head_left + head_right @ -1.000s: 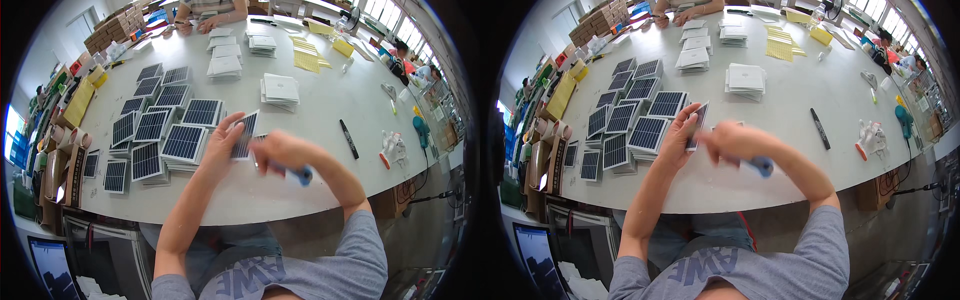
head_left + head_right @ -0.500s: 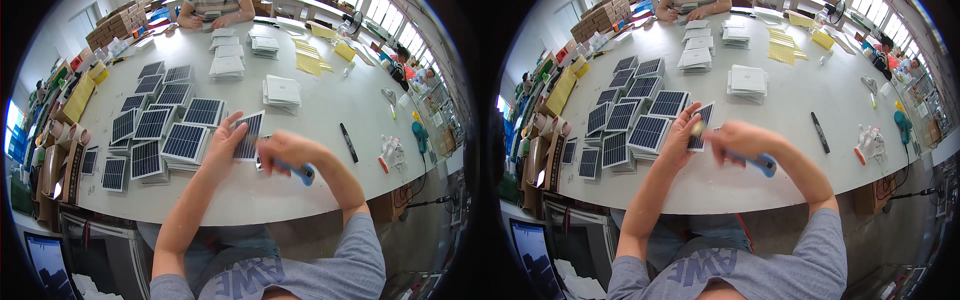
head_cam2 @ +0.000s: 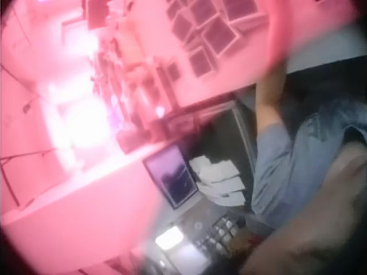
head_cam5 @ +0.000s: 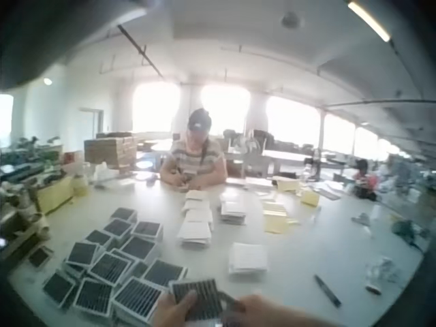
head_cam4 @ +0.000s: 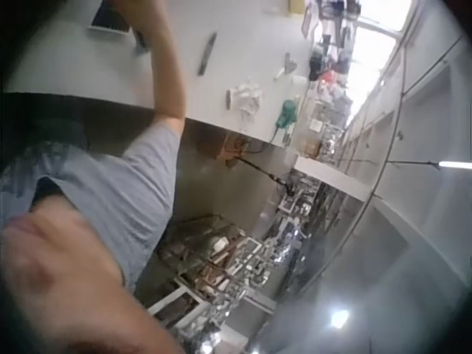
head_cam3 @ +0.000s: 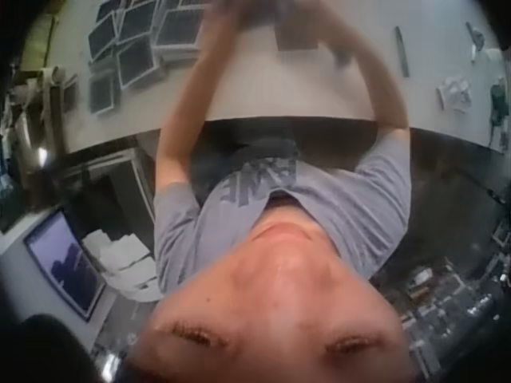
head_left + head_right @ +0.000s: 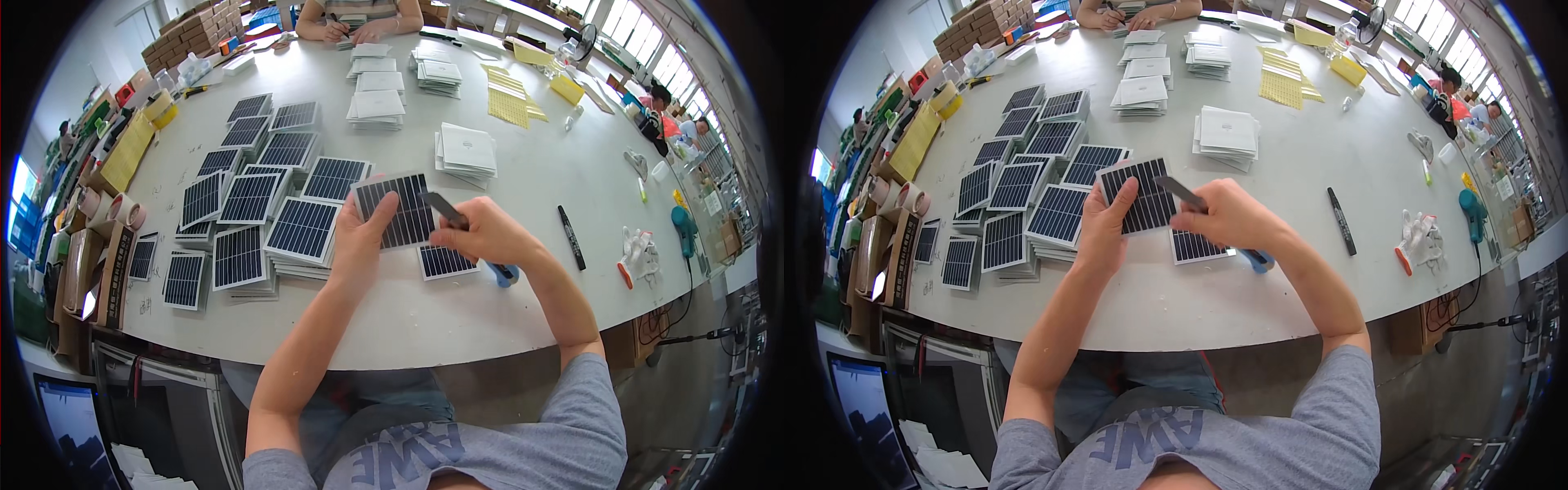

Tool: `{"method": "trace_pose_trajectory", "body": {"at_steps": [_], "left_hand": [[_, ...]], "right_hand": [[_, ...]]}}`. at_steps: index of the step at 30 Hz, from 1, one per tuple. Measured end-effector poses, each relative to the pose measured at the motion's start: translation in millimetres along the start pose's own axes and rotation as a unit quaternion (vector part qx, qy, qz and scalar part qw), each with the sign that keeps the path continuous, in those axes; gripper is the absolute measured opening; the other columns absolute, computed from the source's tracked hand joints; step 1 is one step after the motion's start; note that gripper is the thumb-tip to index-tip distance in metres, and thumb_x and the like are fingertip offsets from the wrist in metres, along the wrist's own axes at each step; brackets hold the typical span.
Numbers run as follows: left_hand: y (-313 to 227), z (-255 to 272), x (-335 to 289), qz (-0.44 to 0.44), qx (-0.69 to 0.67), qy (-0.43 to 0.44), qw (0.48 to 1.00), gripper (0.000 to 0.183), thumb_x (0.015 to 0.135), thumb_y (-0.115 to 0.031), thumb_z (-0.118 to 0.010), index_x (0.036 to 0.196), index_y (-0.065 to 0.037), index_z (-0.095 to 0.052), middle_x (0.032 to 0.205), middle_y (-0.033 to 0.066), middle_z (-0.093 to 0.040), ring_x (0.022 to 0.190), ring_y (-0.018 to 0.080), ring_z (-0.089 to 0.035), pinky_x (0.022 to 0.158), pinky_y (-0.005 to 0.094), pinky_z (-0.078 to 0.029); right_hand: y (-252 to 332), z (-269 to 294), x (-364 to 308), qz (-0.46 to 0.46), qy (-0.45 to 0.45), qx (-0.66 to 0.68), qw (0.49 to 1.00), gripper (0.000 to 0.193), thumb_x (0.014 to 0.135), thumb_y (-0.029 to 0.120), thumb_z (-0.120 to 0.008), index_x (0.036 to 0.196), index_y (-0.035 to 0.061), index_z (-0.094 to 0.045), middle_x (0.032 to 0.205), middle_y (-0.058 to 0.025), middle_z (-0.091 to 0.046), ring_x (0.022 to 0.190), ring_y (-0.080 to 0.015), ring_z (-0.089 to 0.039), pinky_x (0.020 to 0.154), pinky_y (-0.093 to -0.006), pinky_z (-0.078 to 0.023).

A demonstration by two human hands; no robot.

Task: The person trims the edges of small solar panels using a utility knife, peels backing paper off the panels by hand, and gathers the paper sheets into stacks.

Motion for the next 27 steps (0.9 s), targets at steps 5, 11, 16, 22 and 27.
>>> {"method": "trace_pose_trajectory", "body": {"at_steps": [5,11,16,22,27], "left_hand": [[10,-22,-13,0.128,-0.124,0.109,0.978,0.027,0.099,-0.017,-0.058,0.121,-0.004,-0.054,0.117,0.0093,-0.065,0.105,0.0218,-0.066,0.083,0.0384,-0.060],[11,-10,-8,0.097,-0.108,0.056,0.988,0.020,0.100,-0.014,-0.055,0.118,-0.006,-0.059,0.115,0.0085,-0.066,0.106,0.0235,-0.066,0.085,0.0408,-0.061],[2,-10,-5,-0.075,0.305,0.024,0.949,0.030,0.097,-0.005,-0.056,0.127,-0.006,-0.061,0.110,0.0109,-0.070,0.102,0.0222,-0.068,0.085,0.0320,-0.054],[-18,-39,-28,-0.221,0.446,0.055,0.865,0.041,0.089,0.006,-0.058,0.127,-0.008,-0.062,0.117,0.0178,-0.067,0.104,0.0309,-0.067,0.087,0.0341,-0.052],[-40,-47,-38,-0.300,0.427,0.044,0.852,0.044,0.089,0.012,-0.057,0.127,-0.008,-0.063,0.115,0.0110,-0.071,0.092,0.0143,-0.069,0.080,0.0249,-0.051]], "right_hand": [[0,26,5,0.027,-0.128,-0.086,0.988,0.033,0.090,0.027,-0.067,0.077,-0.0033,-0.065,0.061,-0.0113,-0.058,0.056,-0.0174,-0.054,0.057,-0.0340,-0.044],[2,48,-2,0.047,-0.197,-0.151,0.967,0.035,0.094,0.027,-0.065,0.074,-0.0017,-0.062,0.054,-0.0039,-0.049,0.049,-0.0091,-0.047,0.048,-0.0293,-0.039],[22,41,-15,0.147,-0.312,-0.199,0.917,0.026,0.097,0.021,-0.057,0.087,-0.0029,-0.057,0.068,-0.0161,-0.055,0.060,-0.0246,-0.057,0.057,-0.0375,-0.045],[40,-20,-17,0.179,-0.254,-0.345,0.886,0.010,0.093,0.012,-0.057,0.089,0.0035,-0.054,0.076,-0.0149,-0.061,0.066,-0.0402,-0.062,0.060,-0.0472,-0.051],[-29,43,19,0.083,-0.305,-0.374,0.872,0.018,0.096,0.015,-0.054,0.083,0.0020,-0.055,0.075,-0.0177,-0.062,0.067,-0.0407,-0.062,0.061,-0.0462,-0.051]]}}
Point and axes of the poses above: each hand's wrist, its own x-axis towards the middle knuckle, its own z-axis out of the back of the hand, y = z × x, the point moved 9 cm from there along x, towards the middle knuckle
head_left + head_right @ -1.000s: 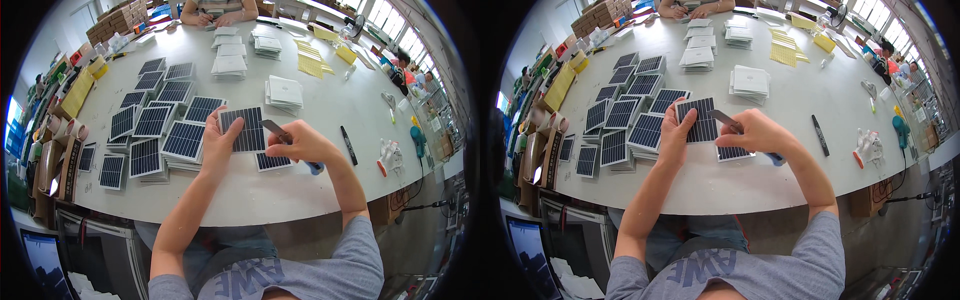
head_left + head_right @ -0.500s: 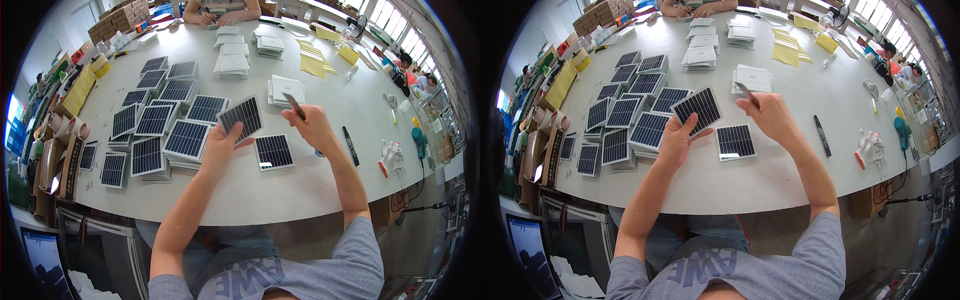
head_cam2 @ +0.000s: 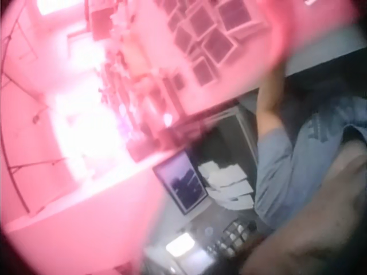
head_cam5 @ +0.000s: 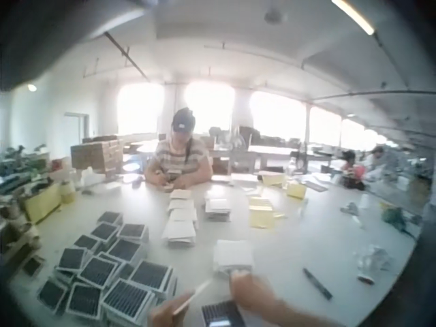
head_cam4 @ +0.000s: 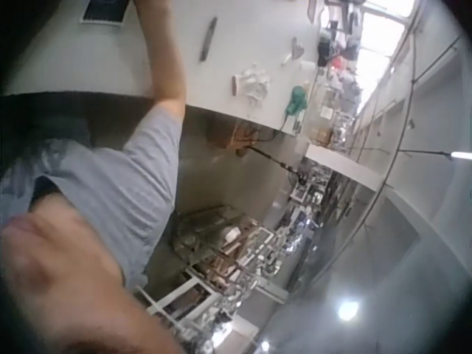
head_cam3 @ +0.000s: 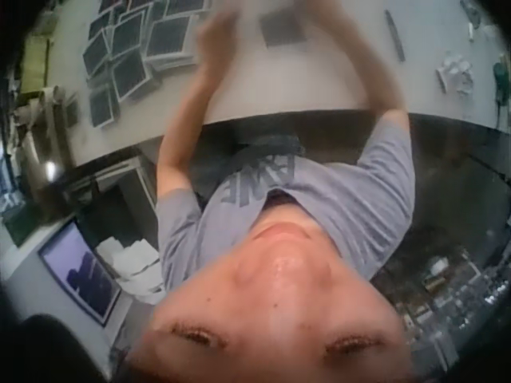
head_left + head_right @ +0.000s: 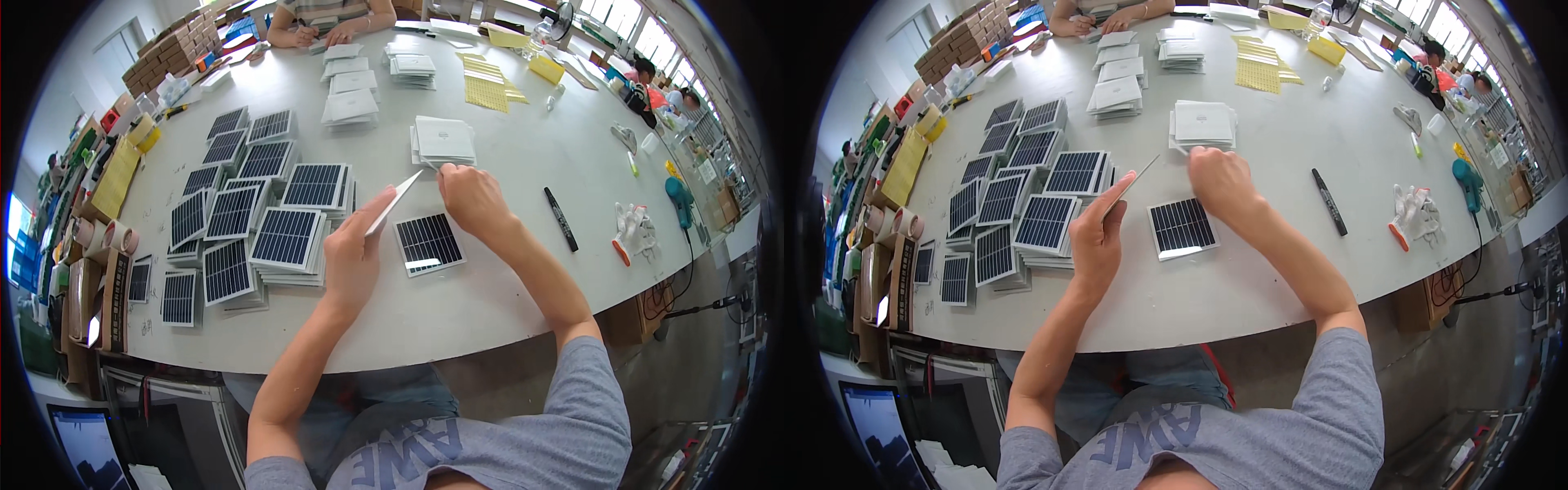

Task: The person trims the edges of small solar panels using a utility knife, peels backing paper off the panels by hand, and gathers the paper sheets into stacks.

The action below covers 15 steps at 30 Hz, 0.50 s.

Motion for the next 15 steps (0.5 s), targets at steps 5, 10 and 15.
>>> {"method": "trace_pose_trajectory", "body": {"at_steps": [5,10,15], "left_hand": [[14,-7,-2,0.058,0.021,0.043,0.997,0.037,0.093,0.004,-0.058,0.128,-0.007,-0.061,0.106,0.0109,-0.072,0.093,0.0127,-0.068,0.078,0.0257,-0.053],[53,-28,-15,0.317,-0.349,0.091,0.877,0.032,0.101,-0.015,-0.052,0.130,0.000,-0.052,0.114,0.0146,-0.067,0.099,0.0221,-0.068,0.079,0.0378,-0.060],[54,-44,-25,0.427,-0.481,0.132,0.754,0.057,0.105,-0.046,-0.027,0.138,-0.001,-0.041,0.129,0.0152,-0.058,0.111,0.0306,-0.064,0.083,0.0494,-0.060]], "right_hand": [[-8,16,8,-0.005,0.004,0.086,0.996,0.034,0.101,0.025,-0.049,0.081,0.0002,-0.060,0.067,-0.0162,-0.060,0.058,-0.0321,-0.063,0.055,-0.0404,-0.051],[-9,32,12,-0.113,0.083,0.363,0.921,0.037,0.103,0.033,-0.050,0.094,0.0013,-0.067,0.068,0.0006,-0.050,0.050,-0.0053,-0.048,0.042,-0.0240,-0.042],[-11,25,12,-0.121,0.098,0.384,0.910,0.029,0.101,0.027,-0.054,0.099,0.0016,-0.068,0.070,0.0013,-0.053,0.047,-0.0054,-0.047,0.041,-0.0232,-0.040]]}}
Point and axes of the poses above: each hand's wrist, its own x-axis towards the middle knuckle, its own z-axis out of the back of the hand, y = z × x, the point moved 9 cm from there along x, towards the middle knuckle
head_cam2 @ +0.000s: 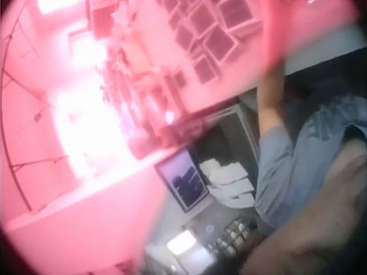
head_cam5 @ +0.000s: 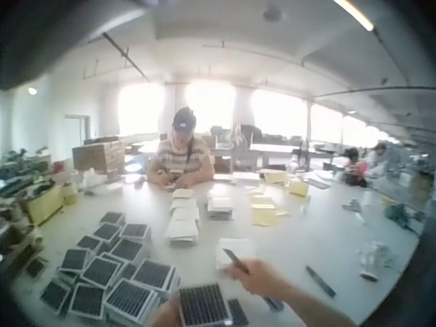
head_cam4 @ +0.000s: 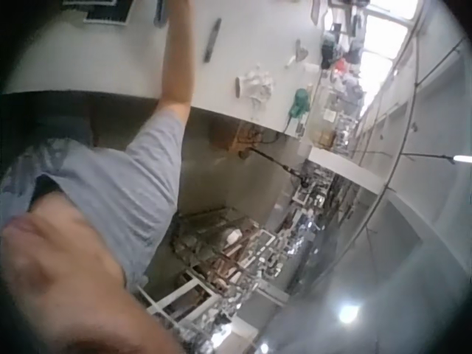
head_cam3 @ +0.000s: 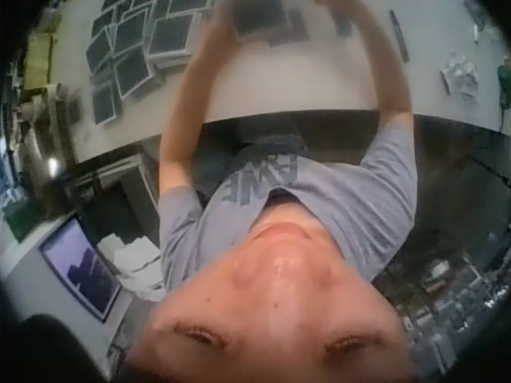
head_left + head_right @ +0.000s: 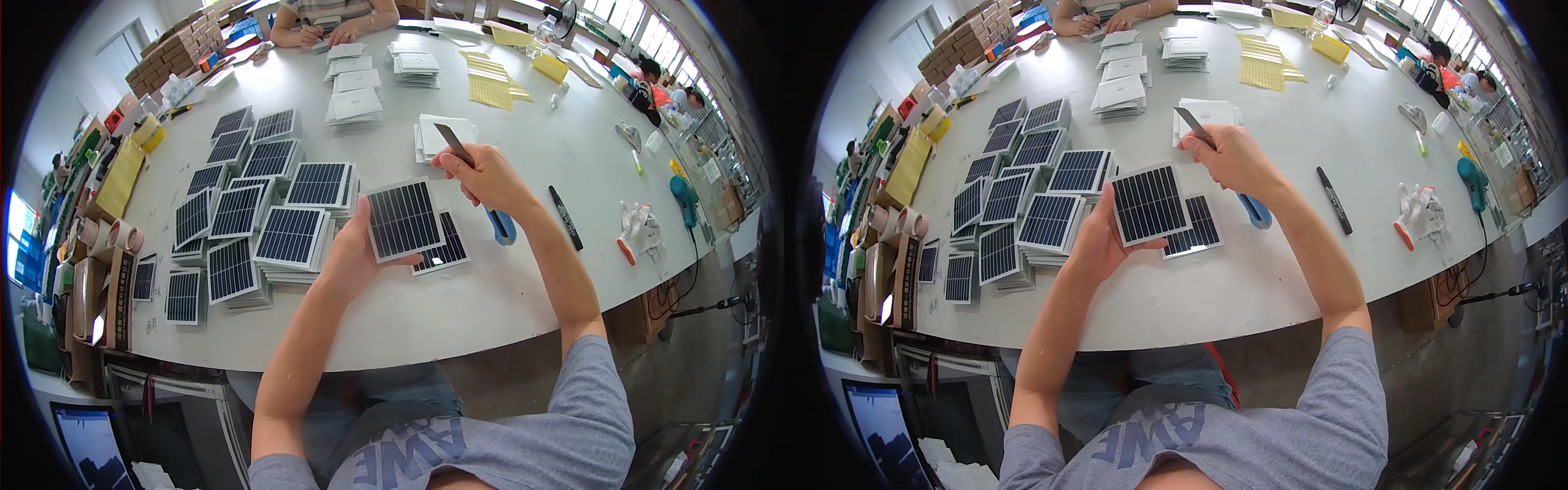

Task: The person trims the edges of small solar panels using a utility knife, peels backing paper off the panels by hand, and gathers the paper sheets into stacks.

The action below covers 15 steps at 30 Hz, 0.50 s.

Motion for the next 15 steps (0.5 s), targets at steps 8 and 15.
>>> {"method": "trace_pose_trajectory", "body": {"at_steps": [8,15], "left_hand": [[8,-6,5,0.010,0.001,0.057,0.998,0.077,0.099,-0.063,-0.020,0.140,-0.002,-0.042,0.125,0.0156,-0.062,0.107,0.0298,-0.067,0.077,0.0462,-0.062],[-34,8,-1,-0.232,0.513,-0.094,0.821,0.072,0.093,-0.044,-0.063,0.142,0.003,-0.039,0.131,0.0198,-0.056,0.110,0.0295,-0.062,0.088,0.0408,-0.054]], "right_hand": [[3,-19,-6,-0.003,0.071,-0.025,0.997,0.021,0.092,0.022,-0.067,0.102,0.0035,-0.069,0.065,0.0037,-0.054,0.052,-0.0041,-0.049,0.046,-0.0229,-0.042],[21,39,2,0.117,-0.156,-0.093,0.976,0.016,0.090,0.016,-0.070,0.096,0.0019,-0.071,0.075,-0.0028,-0.066,0.059,-0.0091,-0.061,0.053,-0.0234,-0.048]]}}
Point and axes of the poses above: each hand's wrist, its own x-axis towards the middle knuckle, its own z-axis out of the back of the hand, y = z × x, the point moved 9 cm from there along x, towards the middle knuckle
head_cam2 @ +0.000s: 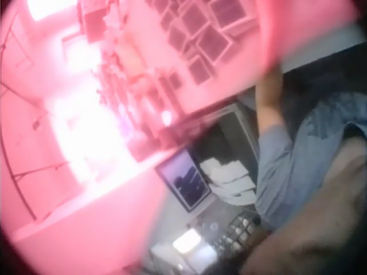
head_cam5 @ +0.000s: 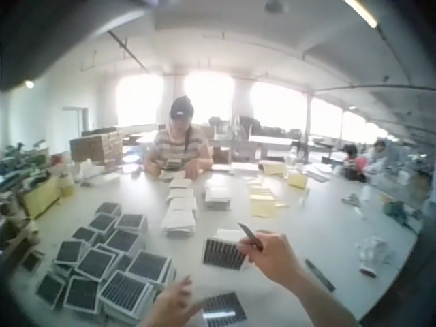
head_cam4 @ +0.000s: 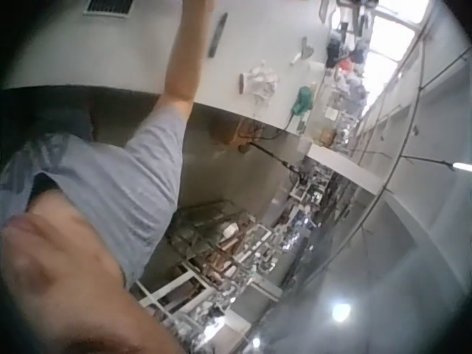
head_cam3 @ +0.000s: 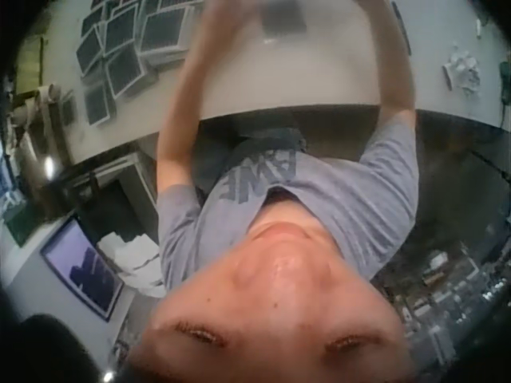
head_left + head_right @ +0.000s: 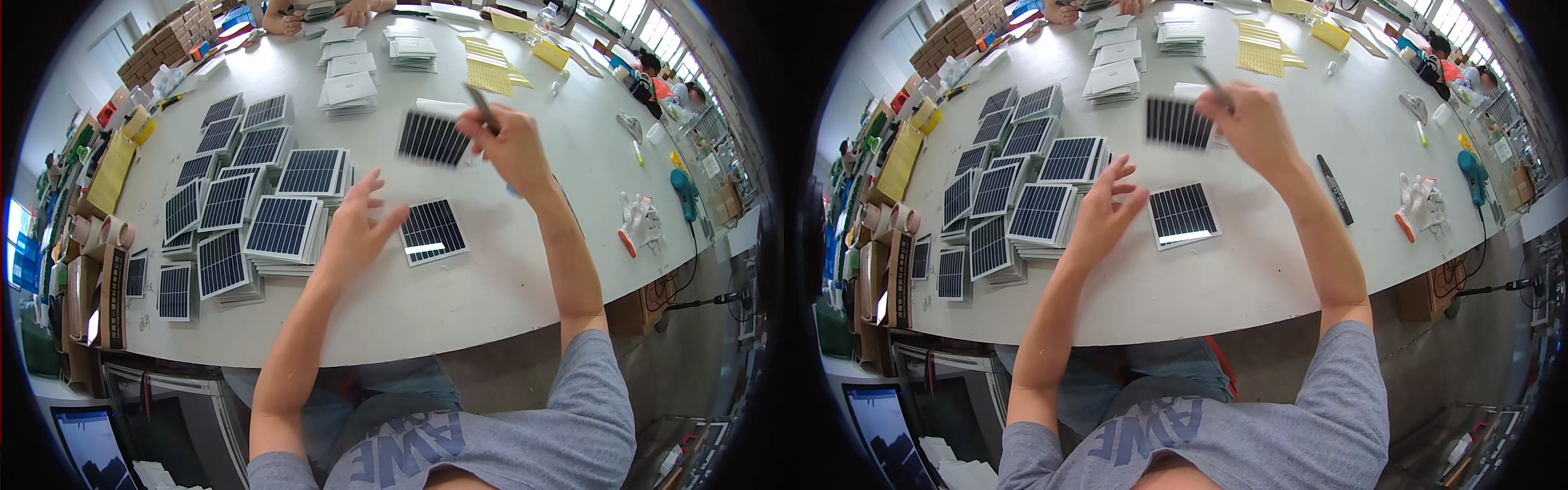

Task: The person trims the edges of small solar panels using a utility knife, peels backing paper off the panels by hand, and gathers the paper sheets into stacks.

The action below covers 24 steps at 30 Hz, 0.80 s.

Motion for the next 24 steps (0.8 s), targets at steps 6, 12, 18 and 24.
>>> {"method": "trace_pose_trajectory", "body": {"at_steps": [6,12,18,24], "left_hand": [[-20,-33,-14,-0.037,0.222,0.124,0.966,0.094,0.069,-0.032,-0.085,0.141,0.008,-0.038,0.147,0.0222,-0.037,0.137,0.0383,-0.029,0.115,0.0432,-0.028],[-22,-32,-12,-0.040,0.167,0.117,0.978,0.085,0.064,-0.022,-0.087,0.133,0.004,-0.045,0.140,0.0201,-0.043,0.132,0.0355,-0.037,0.110,0.0436,-0.034],[11,-33,-8,0.122,-0.098,0.112,0.981,0.056,0.082,-0.010,-0.076,0.130,-0.001,-0.048,0.110,0.0070,-0.062,0.097,0.0113,-0.060,0.084,0.0264,-0.049],[21,-19,-4,0.163,-0.506,0.017,0.847,0.024,0.101,-0.016,-0.050,0.122,-0.003,-0.052,0.106,0.0045,-0.065,0.091,0.0124,-0.065,0.082,0.0276,-0.054]], "right_hand": [[-42,-3,7,0.176,-0.098,-0.228,0.953,0.012,0.088,0.015,-0.069,0.095,0.0060,-0.073,0.093,-0.0048,-0.068,0.075,-0.0248,-0.067,0.069,-0.0326,-0.054],[-53,-8,10,0.124,-0.030,-0.214,0.969,0.016,0.089,0.018,-0.069,0.095,0.0042,-0.073,0.095,-0.0081,-0.067,0.078,-0.0254,-0.066,0.073,-0.0346,-0.053],[-27,-9,9,0.073,0.019,-0.141,0.987,0.024,0.094,0.022,-0.064,0.096,-0.0004,-0.071,0.091,-0.0129,-0.066,0.077,-0.0262,-0.064,0.072,-0.0341,-0.050],[6,-22,-9,0.083,0.043,-0.066,0.993,0.025,0.098,0.019,-0.058,0.101,-0.0038,-0.066,0.091,-0.0177,-0.065,0.082,-0.0316,-0.064,0.074,-0.0361,-0.050]]}}
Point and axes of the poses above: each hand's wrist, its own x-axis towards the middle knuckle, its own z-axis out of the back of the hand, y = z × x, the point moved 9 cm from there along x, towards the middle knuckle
